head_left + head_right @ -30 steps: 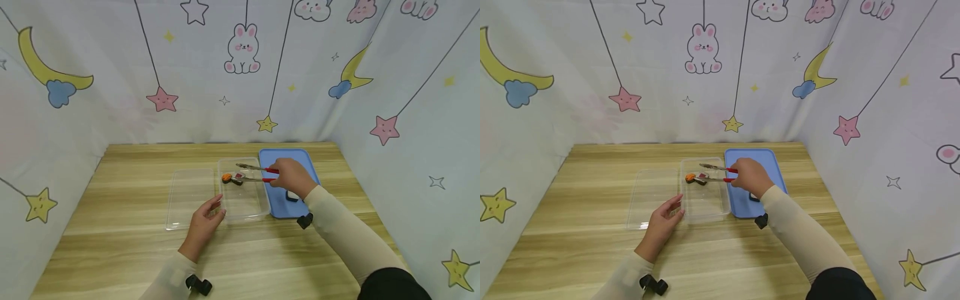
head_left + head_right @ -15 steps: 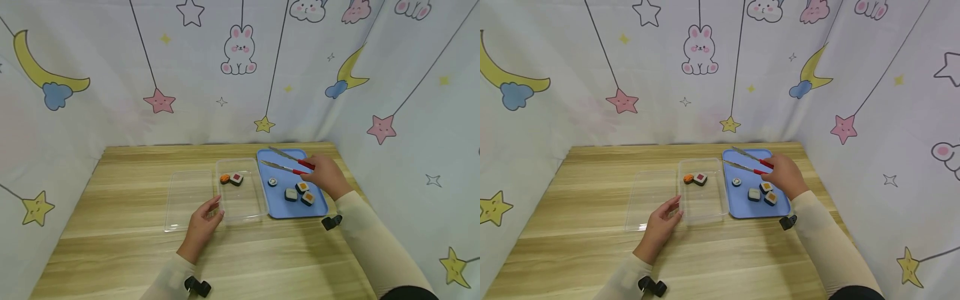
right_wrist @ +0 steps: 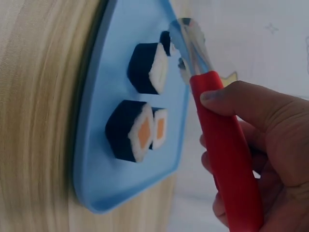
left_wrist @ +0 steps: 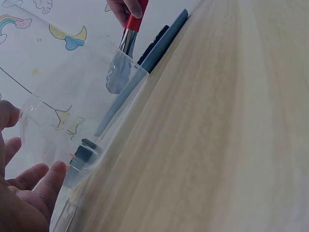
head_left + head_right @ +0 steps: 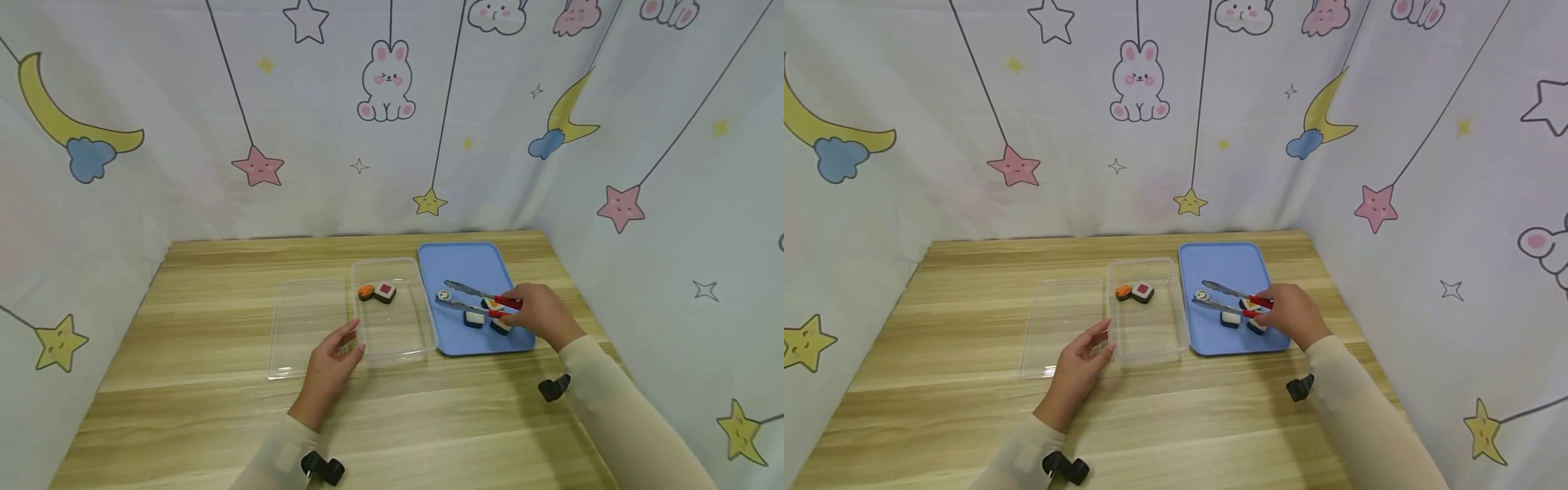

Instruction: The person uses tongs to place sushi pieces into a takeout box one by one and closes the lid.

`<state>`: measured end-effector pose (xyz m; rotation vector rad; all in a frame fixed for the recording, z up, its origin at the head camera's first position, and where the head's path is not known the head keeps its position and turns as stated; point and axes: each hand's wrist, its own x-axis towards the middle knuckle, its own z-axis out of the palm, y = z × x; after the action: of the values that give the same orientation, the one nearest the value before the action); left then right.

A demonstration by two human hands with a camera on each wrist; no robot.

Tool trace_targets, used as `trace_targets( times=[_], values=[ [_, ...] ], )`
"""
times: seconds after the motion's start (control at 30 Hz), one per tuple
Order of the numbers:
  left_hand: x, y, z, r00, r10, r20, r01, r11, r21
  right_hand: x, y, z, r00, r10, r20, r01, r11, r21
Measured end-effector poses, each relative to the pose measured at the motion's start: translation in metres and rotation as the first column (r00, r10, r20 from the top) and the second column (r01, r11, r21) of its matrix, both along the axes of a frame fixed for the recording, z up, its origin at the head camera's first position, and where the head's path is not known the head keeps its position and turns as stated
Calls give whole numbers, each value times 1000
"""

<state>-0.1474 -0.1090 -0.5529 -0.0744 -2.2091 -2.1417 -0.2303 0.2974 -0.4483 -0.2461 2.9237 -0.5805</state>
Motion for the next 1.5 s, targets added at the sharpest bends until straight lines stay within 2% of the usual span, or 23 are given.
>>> trace_targets(
  times=[0.37,0.73,1.03,1.2,1.37,1.5],
  values=[
    [3,0,-4,1000,3,30,-3,1000,20,-1,3,-13,1000,14,9,-14,1000,20],
    [2,1,-3,1000,-1,26,1,1000,12,1,4,-10,999,9,-46,-10,1000,-18],
    [0,1,0,999,-2,33,1,1000,5,-3,6,3,995,1,-104,-6,999,-50],
    [0,1,0,999,0,34,0,1000,1,-6,2,18,989,20,-147,-32,996,-79],
    [1,2,1,999,2,32,-2,1000,0,-9,-11,37,982,59,-182,-74,994,-80],
    [0,1,1,999,4,40,-5,1000,9,-10,-31,46,980,106,-171,-123,988,-94]
  ],
)
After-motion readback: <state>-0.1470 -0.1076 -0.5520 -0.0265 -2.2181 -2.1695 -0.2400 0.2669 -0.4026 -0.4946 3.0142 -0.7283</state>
